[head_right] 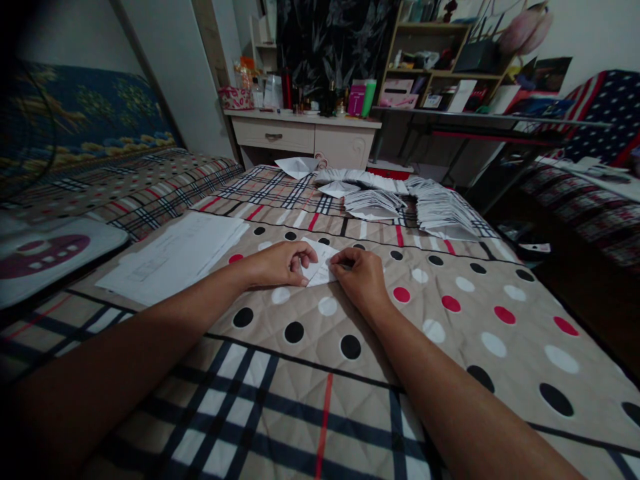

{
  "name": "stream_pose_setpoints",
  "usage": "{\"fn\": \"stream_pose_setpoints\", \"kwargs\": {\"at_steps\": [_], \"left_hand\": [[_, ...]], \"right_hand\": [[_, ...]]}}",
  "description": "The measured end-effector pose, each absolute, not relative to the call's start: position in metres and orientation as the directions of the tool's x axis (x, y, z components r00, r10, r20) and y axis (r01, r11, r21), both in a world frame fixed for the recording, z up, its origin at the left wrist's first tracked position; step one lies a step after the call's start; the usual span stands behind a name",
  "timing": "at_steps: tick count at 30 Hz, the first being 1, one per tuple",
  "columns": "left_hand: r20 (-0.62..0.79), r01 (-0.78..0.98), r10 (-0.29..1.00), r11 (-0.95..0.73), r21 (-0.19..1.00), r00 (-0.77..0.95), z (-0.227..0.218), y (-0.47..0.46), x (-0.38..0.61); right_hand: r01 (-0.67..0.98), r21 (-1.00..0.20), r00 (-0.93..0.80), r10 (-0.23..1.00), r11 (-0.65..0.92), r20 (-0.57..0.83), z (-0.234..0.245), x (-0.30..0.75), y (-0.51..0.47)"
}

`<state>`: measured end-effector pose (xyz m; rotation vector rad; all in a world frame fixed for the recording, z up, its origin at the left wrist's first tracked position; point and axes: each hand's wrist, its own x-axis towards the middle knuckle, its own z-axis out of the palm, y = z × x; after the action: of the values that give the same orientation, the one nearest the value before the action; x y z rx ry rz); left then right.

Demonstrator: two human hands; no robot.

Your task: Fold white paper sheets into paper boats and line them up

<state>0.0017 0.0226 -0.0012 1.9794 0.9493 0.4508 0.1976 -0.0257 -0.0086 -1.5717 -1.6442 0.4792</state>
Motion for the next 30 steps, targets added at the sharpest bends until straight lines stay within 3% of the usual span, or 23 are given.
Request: {"fn": "stream_pose_setpoints", "kwargs": {"at_steps": [8,16,25,30], "left_hand": [[-0.032,0.422,0.741,-0.346,0.838,0.670,-0.001,0.023,0.001],[-0.019,0.390,0.715,-0.360,0.847,0.699,0.001,0.023,0.000],[-0.051,0.457,0.765,-0.329,0.826,0.642,0.002,0.022,0.001],[-0.021,0.550,0.760,-0.451,0.703,0.650,0.008,0.019,0.003]], "right_hand": [[0.702,-0.694,0.025,0.968,0.160,0.248,-0.005,0.199,-0.025],[0.667,-0.725,-0.003,0.974,0.172,0.227,-0.006,0.200,-0.024],[0.361,-0.910,-0.102,0.979,0.203,0.178,-0.009,0.217,-0.025],[0.363,-0.910,-0.140,0.977,0.200,0.159,-0.008,0.222,-0.025]]}}
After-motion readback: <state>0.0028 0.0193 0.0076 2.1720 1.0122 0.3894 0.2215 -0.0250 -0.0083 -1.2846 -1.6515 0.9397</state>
